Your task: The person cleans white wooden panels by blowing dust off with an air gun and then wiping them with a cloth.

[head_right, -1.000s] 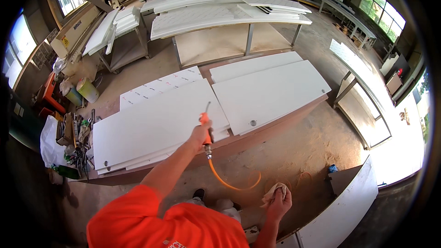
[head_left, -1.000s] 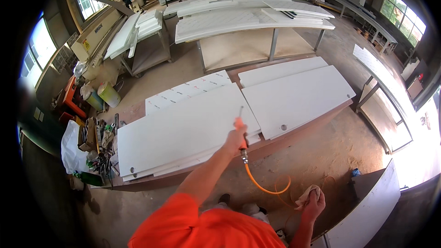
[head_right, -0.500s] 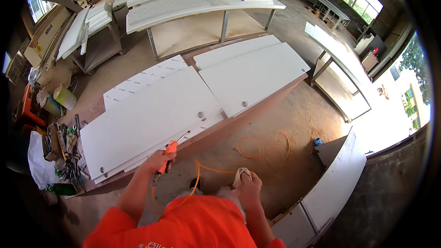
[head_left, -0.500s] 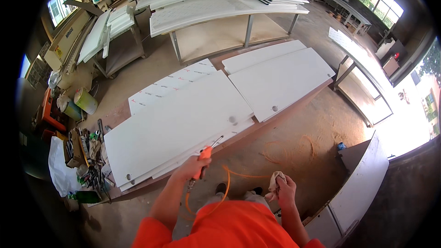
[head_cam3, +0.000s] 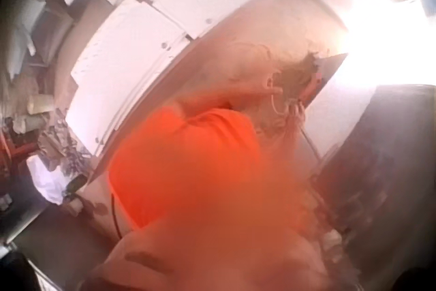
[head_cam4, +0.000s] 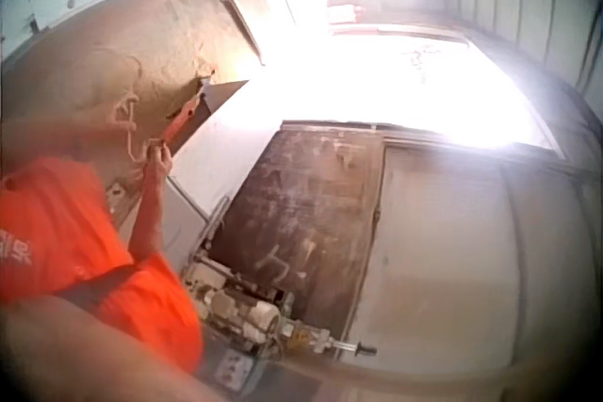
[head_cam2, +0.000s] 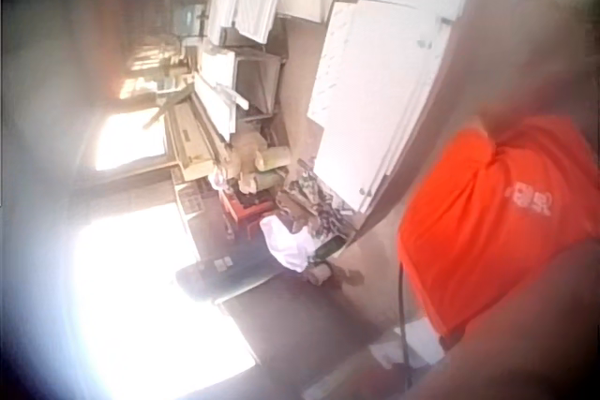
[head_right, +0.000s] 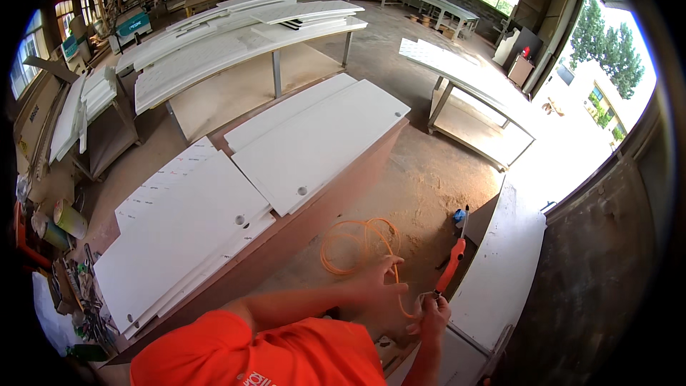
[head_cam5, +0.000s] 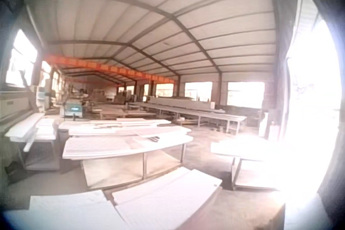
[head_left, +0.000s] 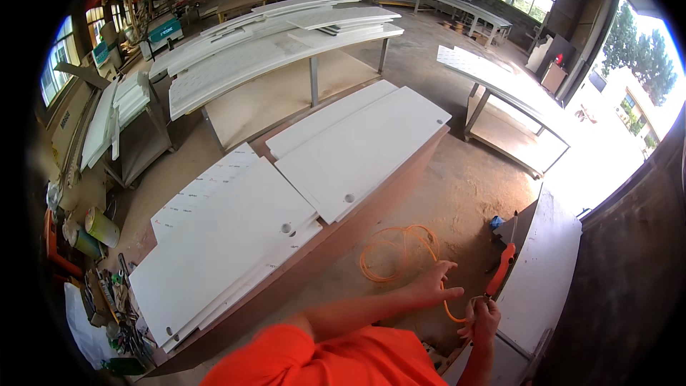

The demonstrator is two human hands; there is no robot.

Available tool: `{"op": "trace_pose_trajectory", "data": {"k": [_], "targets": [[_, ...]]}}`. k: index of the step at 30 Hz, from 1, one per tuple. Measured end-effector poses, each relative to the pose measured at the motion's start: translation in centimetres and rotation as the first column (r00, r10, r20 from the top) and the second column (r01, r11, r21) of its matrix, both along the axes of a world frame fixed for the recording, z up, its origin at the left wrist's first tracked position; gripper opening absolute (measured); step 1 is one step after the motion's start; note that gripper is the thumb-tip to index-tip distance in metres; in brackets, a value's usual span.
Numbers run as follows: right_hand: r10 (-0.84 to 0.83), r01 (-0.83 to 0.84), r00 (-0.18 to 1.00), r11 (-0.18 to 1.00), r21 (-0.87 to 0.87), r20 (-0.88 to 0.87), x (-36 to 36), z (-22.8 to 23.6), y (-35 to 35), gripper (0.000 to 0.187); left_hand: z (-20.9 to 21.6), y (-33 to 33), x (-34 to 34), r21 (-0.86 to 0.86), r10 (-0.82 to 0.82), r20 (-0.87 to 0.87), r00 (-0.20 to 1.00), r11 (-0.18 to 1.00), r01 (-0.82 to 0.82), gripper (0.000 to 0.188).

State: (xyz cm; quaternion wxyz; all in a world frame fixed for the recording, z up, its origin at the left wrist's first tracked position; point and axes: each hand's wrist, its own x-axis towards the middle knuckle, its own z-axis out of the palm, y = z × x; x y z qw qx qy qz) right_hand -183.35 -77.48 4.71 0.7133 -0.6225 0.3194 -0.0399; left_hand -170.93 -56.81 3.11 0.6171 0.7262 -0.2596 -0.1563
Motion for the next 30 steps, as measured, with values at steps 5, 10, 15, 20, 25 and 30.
{"op": "trace_pose_trajectory", "data": {"k": [5, 10, 15, 20, 25, 30], "targets": [[-0.502, 0.500, 0.863, 0.865, 0.038, 0.061, -8.1, -11.0, -26.3, 0.021, -12.6, 2.5, 4.1, 0.262, 0.104, -0.381, 0.919, 0.965, -0.001, 0.066], [-0.690, 0.690, 0.721, 0.709, -0.148, 0.054, -10.0, -15.6, -39.6, 0.019, -15.9, 11.3, 6.5, 0.421, 0.456, -0.275, 0.846, 0.849, -0.320, 0.037], [-0.476, 0.480, 0.876, 0.848, -0.224, 0.079, 10.4, -16.9, -26.4, 0.016, -16.2, 18.7, 9.2, 0.420, 0.758, -0.417, 0.501, 0.650, -0.633, 0.028], [0.205, -0.203, 0.979, 0.972, 0.115, -0.010, 32.0, -10.9, -0.1, 0.015, -19.6, 22.1, 14.1, 0.176, 0.697, -0.688, 0.205, 0.433, -0.884, 0.031], [0.646, -0.535, 0.757, 0.695, -0.481, 0.092, 45.6, -9.8, 16.2, 0.039, -19.2, 21.4, 17.7, -0.086, 0.398, -0.894, 0.207, 0.303, -0.949, 0.048], [0.894, -0.304, 0.330, -0.205, -0.930, -0.305, 48.2, -15.1, 24.4, 0.075, -17.9, 20.0, 19.0, -0.199, 0.199, -0.948, 0.247, 0.235, -0.951, 0.074]]}}
